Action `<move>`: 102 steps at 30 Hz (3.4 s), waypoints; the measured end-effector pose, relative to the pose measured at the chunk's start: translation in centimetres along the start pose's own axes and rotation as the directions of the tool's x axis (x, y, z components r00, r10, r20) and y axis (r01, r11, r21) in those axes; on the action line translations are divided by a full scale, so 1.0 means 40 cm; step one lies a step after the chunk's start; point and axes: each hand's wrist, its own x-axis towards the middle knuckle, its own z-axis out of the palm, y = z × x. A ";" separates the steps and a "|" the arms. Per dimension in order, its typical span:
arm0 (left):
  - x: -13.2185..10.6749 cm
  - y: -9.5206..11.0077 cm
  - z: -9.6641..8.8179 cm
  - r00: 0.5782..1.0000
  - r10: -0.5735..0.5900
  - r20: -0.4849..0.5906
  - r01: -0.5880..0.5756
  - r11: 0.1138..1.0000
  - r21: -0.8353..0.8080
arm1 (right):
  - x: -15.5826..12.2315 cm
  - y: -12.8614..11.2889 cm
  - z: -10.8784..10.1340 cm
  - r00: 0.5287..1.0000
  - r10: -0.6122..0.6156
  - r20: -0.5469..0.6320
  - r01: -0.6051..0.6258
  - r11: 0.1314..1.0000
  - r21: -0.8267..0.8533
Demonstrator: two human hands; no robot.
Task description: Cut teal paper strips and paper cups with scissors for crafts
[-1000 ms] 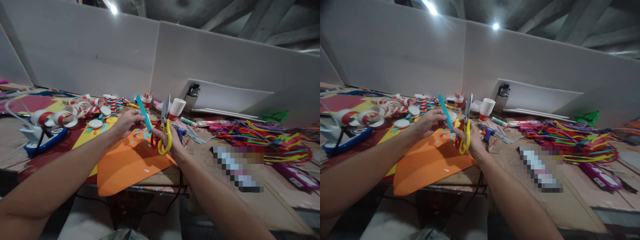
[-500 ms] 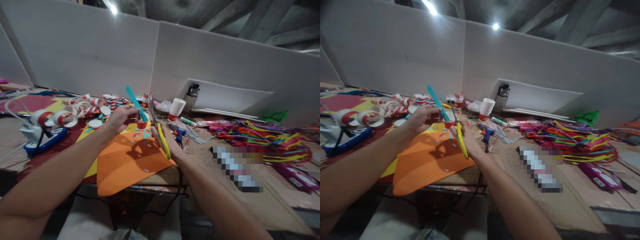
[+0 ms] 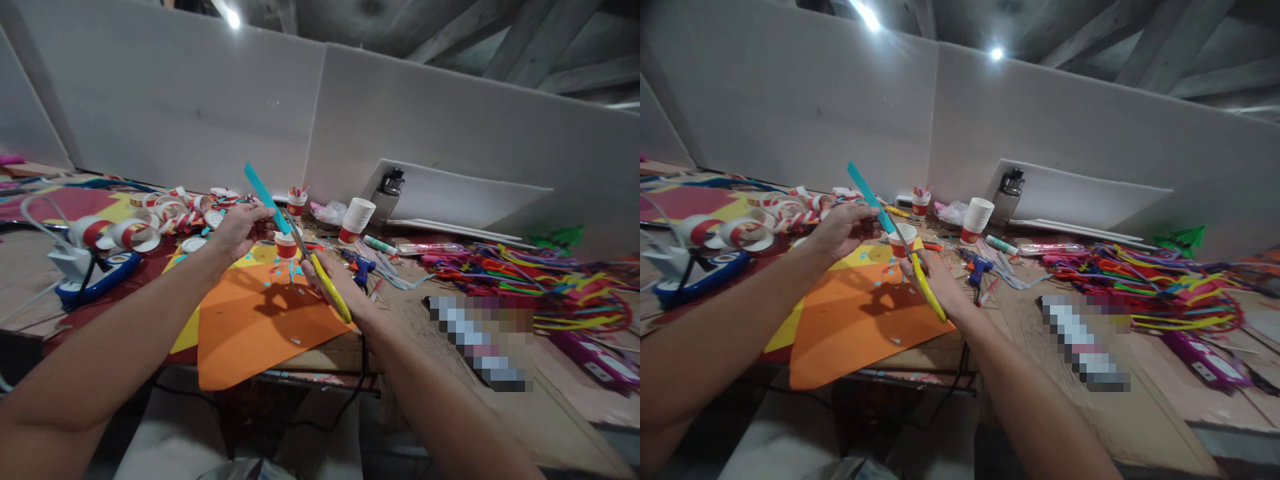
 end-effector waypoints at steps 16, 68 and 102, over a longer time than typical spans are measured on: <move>-0.009 0.002 0.012 0.999 -0.024 0.023 0.024 1.000 0.004 | -0.006 0.000 0.007 1.000 0.025 -0.001 -0.025 0.995 0.096; -0.016 -0.010 0.020 0.992 -0.067 0.104 0.065 0.998 0.019 | -0.019 -0.013 0.018 0.998 0.036 -0.043 -0.031 0.994 0.103; -0.005 -0.018 0.001 0.988 -0.038 0.149 0.031 0.998 0.051 | -0.019 -0.002 0.025 0.997 0.056 -0.056 -0.059 0.997 -0.041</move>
